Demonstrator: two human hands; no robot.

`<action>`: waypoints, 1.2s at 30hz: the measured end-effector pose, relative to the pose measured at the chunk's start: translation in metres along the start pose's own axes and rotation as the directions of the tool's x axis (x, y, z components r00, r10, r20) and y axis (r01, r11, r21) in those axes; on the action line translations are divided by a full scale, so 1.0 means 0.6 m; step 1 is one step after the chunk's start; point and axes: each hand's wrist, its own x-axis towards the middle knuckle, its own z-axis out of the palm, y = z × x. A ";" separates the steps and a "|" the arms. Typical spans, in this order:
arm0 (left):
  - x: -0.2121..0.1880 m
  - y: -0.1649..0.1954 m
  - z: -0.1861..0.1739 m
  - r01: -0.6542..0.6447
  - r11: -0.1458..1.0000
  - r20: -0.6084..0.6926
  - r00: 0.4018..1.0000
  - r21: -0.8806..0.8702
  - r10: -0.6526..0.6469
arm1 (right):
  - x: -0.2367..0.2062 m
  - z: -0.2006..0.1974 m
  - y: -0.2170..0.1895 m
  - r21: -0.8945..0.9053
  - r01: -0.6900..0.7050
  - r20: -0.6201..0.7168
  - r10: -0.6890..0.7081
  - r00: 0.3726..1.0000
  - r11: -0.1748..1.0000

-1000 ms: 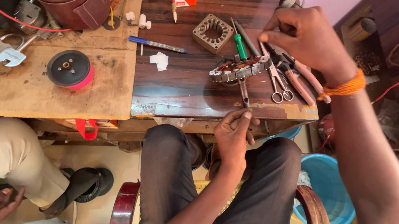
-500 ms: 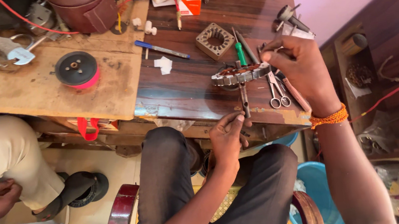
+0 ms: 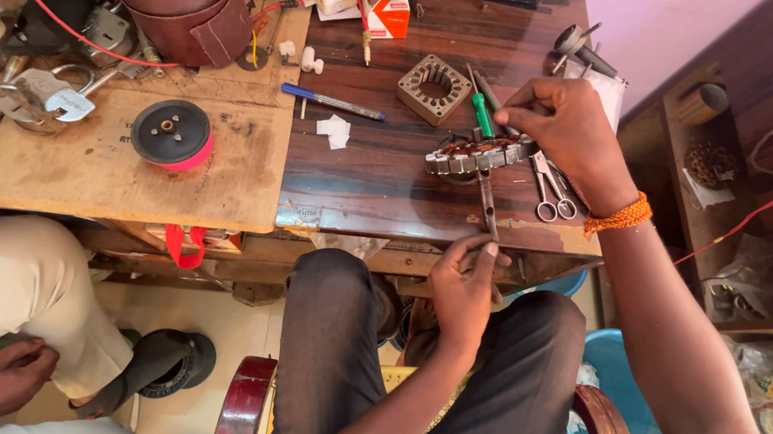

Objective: The person sits at a workbench fitting copper wire into the slots of a motor armature, pressing and adjusting the windings by hand and turning the armature to work around it. A second person sits nearby at the bench without handling the armature.

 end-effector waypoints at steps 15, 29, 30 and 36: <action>-0.052 0.306 -0.106 -0.573 0.044 0.486 0.730 0.818 0.481 | 0.002 -0.002 0.020 -0.177 0.008 -0.006 -0.009 1.000 0.984; 0.149 0.258 -0.033 -0.829 0.106 0.731 0.539 0.550 0.418 | -0.044 -0.024 -0.009 -0.195 0.155 -0.013 -0.161 0.987 0.968; 0.148 0.256 -0.033 -0.820 0.127 0.711 0.551 0.558 0.437 | -0.053 -0.026 -0.013 -0.207 0.112 -0.029 -0.121 0.992 0.972; 0.135 0.250 -0.026 -0.771 0.184 0.631 0.612 0.609 0.476 | -0.096 -0.013 -0.022 -0.243 0.029 -0.047 -0.041 0.998 0.970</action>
